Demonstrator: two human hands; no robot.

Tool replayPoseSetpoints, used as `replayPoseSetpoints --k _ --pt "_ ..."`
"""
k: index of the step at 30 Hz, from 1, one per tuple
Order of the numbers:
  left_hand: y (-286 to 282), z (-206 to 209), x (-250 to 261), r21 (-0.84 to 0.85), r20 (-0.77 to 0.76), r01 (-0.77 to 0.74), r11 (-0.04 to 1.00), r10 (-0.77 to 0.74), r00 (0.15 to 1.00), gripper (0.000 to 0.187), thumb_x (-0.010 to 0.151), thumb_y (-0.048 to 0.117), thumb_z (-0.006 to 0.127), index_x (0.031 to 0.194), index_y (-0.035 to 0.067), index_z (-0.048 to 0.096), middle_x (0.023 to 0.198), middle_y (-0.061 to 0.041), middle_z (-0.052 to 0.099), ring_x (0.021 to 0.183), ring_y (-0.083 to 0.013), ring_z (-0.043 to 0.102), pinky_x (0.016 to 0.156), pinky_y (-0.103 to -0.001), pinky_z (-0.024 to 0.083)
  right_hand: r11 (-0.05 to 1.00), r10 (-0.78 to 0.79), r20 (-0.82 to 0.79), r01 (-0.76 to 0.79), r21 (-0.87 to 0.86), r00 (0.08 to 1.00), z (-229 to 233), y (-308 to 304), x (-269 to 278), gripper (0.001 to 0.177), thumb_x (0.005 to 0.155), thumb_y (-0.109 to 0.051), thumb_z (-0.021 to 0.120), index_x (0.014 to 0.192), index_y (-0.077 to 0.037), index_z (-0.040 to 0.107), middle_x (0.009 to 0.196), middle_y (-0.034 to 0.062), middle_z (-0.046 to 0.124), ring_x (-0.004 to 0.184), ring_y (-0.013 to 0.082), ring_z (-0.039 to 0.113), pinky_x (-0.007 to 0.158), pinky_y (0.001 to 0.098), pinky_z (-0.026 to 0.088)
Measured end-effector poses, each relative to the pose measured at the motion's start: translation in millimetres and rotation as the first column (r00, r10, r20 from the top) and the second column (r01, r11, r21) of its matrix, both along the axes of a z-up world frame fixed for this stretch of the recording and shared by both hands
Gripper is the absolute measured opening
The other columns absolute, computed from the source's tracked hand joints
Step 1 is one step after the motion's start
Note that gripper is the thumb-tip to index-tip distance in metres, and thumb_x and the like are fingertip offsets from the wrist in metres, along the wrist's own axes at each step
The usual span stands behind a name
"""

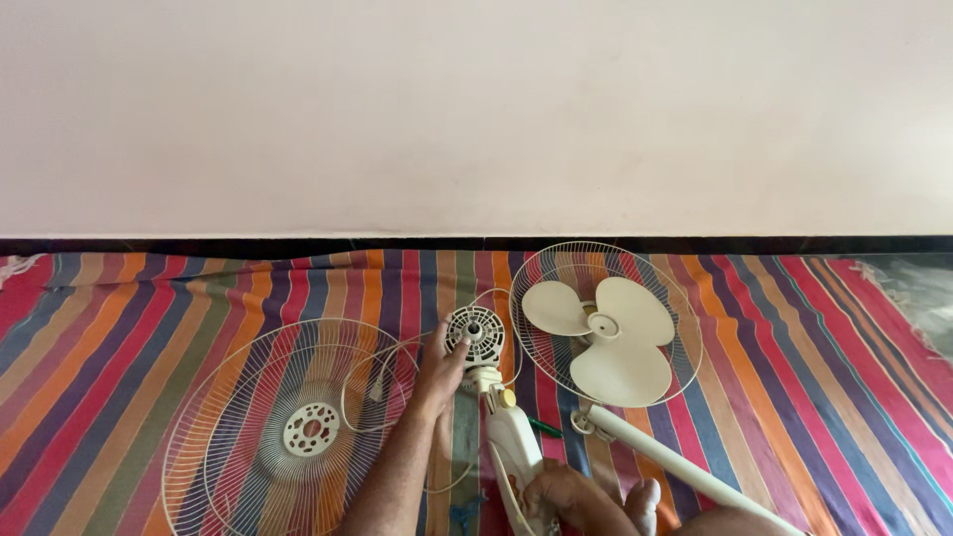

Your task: The person assembles a standing electric fan by attaching the motor housing to the stand, then mounting the fan blades onto the motor shaft, and finally securing the front protective cage. The person works on a striped mat on the floor.

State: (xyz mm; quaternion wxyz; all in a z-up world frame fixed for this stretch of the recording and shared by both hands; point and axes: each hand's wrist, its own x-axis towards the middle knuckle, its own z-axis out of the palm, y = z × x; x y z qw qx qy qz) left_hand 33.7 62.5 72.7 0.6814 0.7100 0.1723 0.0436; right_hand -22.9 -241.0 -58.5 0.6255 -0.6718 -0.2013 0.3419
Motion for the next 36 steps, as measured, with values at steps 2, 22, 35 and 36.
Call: replayPoseSetpoints --k 2,22,35,36 --pt "3 -2 0 0.125 0.043 0.008 0.992 -0.013 0.999 0.067 0.103 0.034 0.053 0.162 0.024 0.023 0.169 -0.015 0.017 0.153 -0.0361 0.028 0.122 -0.055 0.033 0.999 0.050 -0.048 -0.051 -0.015 0.998 -7 3 16 0.034 0.079 -0.025 0.068 0.101 0.001 0.072 0.095 0.0085 0.072 0.091 0.0223 0.071 0.077 0.0269 0.053" --pt "-8 -2 -21 -0.163 -0.010 -0.134 0.978 0.134 0.991 0.081 0.095 0.008 0.058 0.161 0.030 0.018 0.169 -0.007 0.022 0.129 -0.0347 0.058 0.111 -0.045 0.052 0.800 -0.184 0.095 0.205 -0.564 0.978 100 58 13 0.045 0.087 -0.044 0.075 0.105 -0.003 0.074 0.094 0.0099 0.079 0.086 0.0185 0.074 0.077 0.0331 0.056" --pt "-9 -27 -16 -0.106 0.067 -0.128 0.986 0.135 0.989 0.069 0.099 0.020 0.057 0.161 0.020 0.028 0.157 -0.014 0.045 0.137 -0.0273 0.052 0.114 -0.047 0.043 0.966 -0.227 -0.331 0.168 -0.198 0.916 79 55 13 0.039 0.093 -0.033 0.070 0.110 0.001 0.069 0.093 0.0135 0.076 0.082 0.0222 0.071 0.075 0.0365 0.057" --pt "-10 -27 -18 -0.160 0.017 -0.123 0.979 0.128 0.992 0.067 0.100 0.027 0.055 0.161 0.022 0.027 0.155 -0.014 0.047 0.137 -0.0272 0.052 0.113 -0.049 0.043 0.979 -0.192 -0.349 0.155 -0.133 0.917 80 56 9 0.040 0.094 -0.034 0.069 0.110 0.002 0.070 0.092 0.0143 0.076 0.081 0.0224 0.071 0.075 0.0362 0.057"
